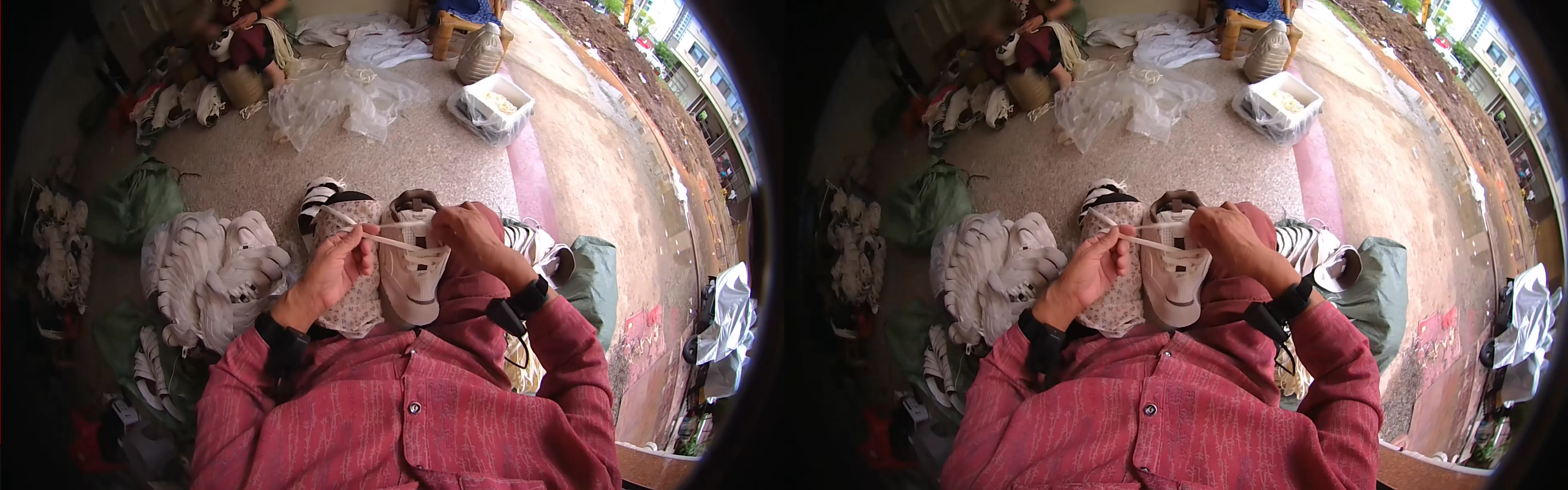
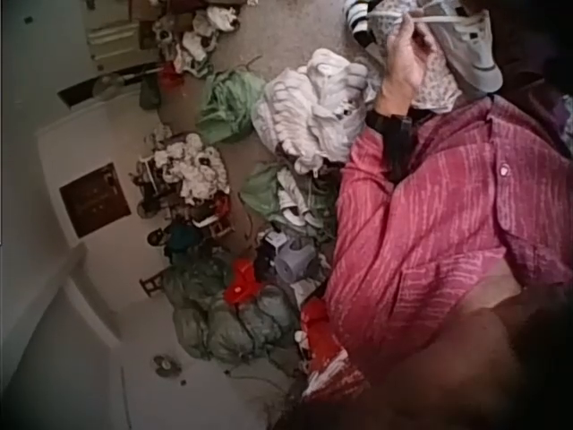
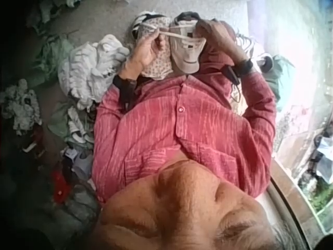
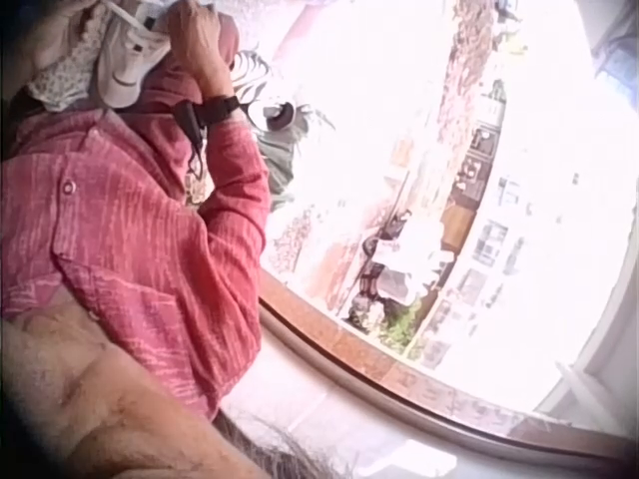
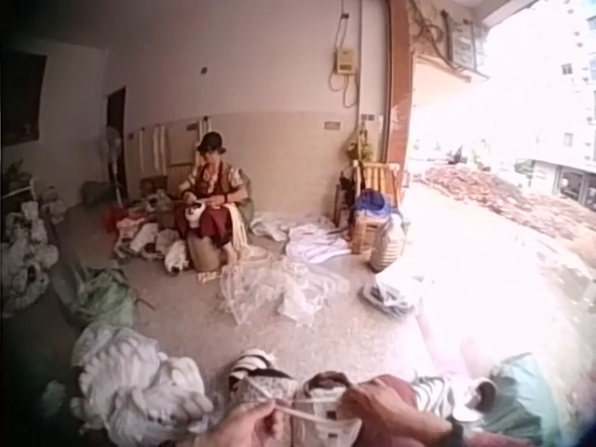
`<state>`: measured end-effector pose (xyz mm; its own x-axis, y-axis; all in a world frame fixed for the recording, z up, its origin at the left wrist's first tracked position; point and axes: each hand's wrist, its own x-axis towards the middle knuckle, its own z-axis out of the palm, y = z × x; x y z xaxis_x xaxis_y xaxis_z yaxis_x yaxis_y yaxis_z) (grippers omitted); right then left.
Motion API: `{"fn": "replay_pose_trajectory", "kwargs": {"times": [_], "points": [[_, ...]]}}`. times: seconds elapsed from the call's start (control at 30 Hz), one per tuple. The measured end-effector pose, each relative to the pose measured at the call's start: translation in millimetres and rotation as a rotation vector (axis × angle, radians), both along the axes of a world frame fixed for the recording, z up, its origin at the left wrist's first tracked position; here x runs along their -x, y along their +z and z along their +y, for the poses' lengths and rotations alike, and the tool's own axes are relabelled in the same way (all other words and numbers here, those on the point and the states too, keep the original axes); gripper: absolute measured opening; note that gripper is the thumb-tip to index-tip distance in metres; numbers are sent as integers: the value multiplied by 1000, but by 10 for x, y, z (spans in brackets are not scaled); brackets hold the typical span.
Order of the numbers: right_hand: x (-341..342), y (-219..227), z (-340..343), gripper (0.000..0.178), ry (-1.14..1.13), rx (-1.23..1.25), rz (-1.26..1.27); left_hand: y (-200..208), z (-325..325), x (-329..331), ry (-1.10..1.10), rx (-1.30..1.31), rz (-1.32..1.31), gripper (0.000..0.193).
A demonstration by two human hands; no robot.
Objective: Thread laces into the eyelets of shoe uppers during manufacturing.
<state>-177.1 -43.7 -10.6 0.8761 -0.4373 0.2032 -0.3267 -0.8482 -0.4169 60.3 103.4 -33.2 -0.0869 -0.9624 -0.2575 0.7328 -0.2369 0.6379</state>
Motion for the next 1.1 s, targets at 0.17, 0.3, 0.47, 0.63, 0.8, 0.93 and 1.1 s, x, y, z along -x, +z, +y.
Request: {"fn": "replay_pose_trajectory", "kwargs": {"times": [0.17, 0.3, 0.47, 0.63, 0.8, 0.93, 1.1], "points": [[-112, -156, 11, 9, -225, -321, -254, -74, 30, -333, 168, 58, -5, 26], [-18, 161, 341, 9, -123, -879, -533, -38, 202, -955, 473, 55, -149, 23], [810, 881, 446, 3, -260, -1062, -743, -307, 843, -2002, 653, 183, 116, 18], [1909, 850, 491, 9, -601, -820, -1155, -546, 1393, -2525, 775, 287, 224, 20], [2871, 387, 449, 19, -1062, -648, -369, -420, 1612, -2583, 892, 255, 275, 24], [2773, -197, 313, 17, -840, -387, -207, -21, 1366, -2235, 870, 94, -117, 27], [1027, 358, 449, 21, -435, -928, -207, 378, 760, -1311, 410, 17, -1009, 21]]}}
